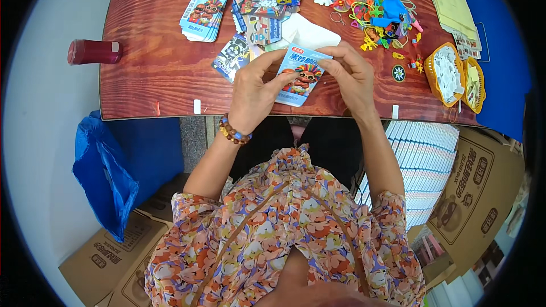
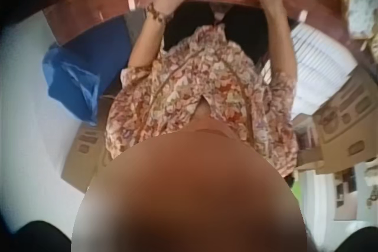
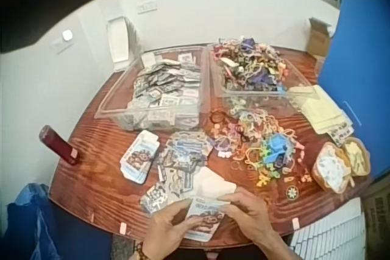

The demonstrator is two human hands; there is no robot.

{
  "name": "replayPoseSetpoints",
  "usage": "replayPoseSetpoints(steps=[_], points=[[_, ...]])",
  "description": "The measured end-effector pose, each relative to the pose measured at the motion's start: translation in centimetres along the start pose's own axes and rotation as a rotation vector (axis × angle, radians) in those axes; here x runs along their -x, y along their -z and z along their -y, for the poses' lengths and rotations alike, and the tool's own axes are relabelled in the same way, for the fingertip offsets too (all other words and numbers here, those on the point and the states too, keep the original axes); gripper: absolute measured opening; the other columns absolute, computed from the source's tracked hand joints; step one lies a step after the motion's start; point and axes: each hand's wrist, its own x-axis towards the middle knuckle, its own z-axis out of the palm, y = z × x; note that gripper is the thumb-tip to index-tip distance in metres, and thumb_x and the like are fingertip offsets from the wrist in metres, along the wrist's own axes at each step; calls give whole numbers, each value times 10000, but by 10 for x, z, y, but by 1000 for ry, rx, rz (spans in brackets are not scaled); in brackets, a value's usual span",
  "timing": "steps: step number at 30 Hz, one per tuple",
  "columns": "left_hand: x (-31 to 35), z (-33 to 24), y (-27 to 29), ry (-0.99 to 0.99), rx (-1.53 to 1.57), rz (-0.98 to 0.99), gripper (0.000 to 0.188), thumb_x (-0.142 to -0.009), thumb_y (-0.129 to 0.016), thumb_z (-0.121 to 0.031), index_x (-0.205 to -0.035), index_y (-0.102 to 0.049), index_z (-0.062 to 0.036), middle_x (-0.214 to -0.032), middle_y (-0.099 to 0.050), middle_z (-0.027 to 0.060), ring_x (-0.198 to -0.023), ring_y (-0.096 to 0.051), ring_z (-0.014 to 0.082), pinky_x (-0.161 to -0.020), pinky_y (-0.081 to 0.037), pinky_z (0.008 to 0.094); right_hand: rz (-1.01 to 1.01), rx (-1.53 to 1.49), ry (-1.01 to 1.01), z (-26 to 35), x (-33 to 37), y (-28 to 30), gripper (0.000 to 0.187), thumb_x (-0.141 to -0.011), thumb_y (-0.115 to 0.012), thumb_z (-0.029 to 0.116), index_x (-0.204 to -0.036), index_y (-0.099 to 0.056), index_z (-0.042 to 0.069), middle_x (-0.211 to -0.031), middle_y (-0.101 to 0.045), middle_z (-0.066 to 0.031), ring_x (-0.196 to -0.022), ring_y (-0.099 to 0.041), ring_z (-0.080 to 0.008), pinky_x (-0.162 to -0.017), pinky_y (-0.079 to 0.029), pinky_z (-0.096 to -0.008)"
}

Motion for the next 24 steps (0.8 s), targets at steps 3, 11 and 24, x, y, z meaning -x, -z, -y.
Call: replayPoseSetpoints(steps=[3,11,24], points=[[4,-5,4,-40,-53,52,599,-844,-739,-33,-1372,-457,-43,-988,-709,172,-861,-728,241,-718,-574,321,51,55,50,10,-8,4,141,-923,-649,22,-1050,-687,-23,-962,-610,-33,-893,-583,-99,-759,-460,-241],[-4,-6,8,-165,-117,175,666,-826,-730,21,-1411,-429,-87,-1001,-687,173,-869,-721,273,-743,-570,346,195,224,39,17,-12,19,105,-918,-668,58,-991,-694,-13,-924,-617,-30,-871,-576,-111,-746,-449,-253],[1,-2,-3,-27,233,255,500,-887,-668,15,-1336,-480,-100,-1054,-641,78,-907,-646,118,-763,-539,277,-105,-72,-53,49,-13,7,187,-957,-618,106,-1093,-676,-9,-1039,-689,-37,-916,-629,-101,-757,-490,-235]])
